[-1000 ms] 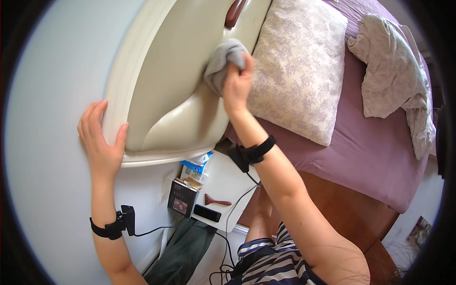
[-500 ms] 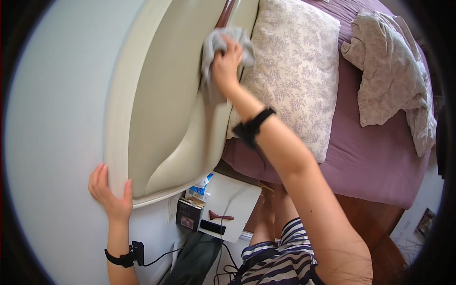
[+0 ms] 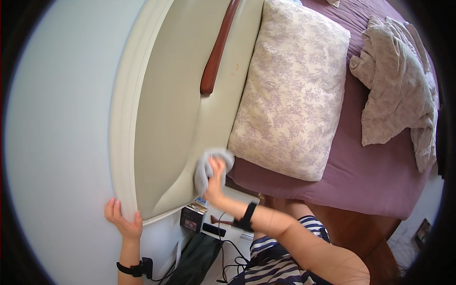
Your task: The person wipes various items and surfaces in a bedroom using a cloth, including a wall-mounted switch, a vanity table top, a smartphone, an air conditioner remote, a nightstand, and a headboard.
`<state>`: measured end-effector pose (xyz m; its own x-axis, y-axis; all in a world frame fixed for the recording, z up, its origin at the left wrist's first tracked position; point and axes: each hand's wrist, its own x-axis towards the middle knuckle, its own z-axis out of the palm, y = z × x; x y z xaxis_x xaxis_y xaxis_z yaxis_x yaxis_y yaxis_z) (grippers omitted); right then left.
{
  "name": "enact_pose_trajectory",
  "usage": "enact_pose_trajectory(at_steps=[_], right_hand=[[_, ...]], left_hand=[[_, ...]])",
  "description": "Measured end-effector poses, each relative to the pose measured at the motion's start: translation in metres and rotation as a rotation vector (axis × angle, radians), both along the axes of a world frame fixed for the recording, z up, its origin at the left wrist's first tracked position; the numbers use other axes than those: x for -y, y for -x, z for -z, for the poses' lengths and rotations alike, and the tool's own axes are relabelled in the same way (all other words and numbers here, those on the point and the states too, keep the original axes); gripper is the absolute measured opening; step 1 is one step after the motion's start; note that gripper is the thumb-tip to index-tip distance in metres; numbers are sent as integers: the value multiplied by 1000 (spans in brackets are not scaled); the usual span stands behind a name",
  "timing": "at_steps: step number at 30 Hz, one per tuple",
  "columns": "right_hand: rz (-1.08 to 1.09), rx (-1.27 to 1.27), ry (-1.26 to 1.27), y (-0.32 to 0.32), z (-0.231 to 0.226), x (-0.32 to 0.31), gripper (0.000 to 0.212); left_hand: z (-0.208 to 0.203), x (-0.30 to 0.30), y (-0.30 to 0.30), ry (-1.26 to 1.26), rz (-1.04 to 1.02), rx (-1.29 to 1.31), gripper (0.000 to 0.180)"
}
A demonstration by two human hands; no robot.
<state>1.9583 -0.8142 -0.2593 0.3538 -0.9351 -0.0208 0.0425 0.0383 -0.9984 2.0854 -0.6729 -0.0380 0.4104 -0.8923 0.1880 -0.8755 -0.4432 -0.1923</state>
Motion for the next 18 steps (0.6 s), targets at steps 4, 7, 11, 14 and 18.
enact_pose_trajectory(at_steps=[4, 7, 11, 14, 18], right_hand=[[246, 65, 172, -72, -28, 183, 49], [277, 64, 178, -91, -63, 219, 51], [14, 10, 338, -57, -73, 107, 66], [-383, 199, 412, -10, -58, 25, 55], [-239, -25, 0, -27, -44, 79, 51]], left_hand=[[9, 5, 1, 38, -10, -52, 60], [5, 7, 3, 12, -18, -33, 60], [4, 4, 0, 11, -31, -27, 61], [2, 1, -1, -22, -23, -14, 61], [6, -3, 0, -4, -52, -31, 61]])
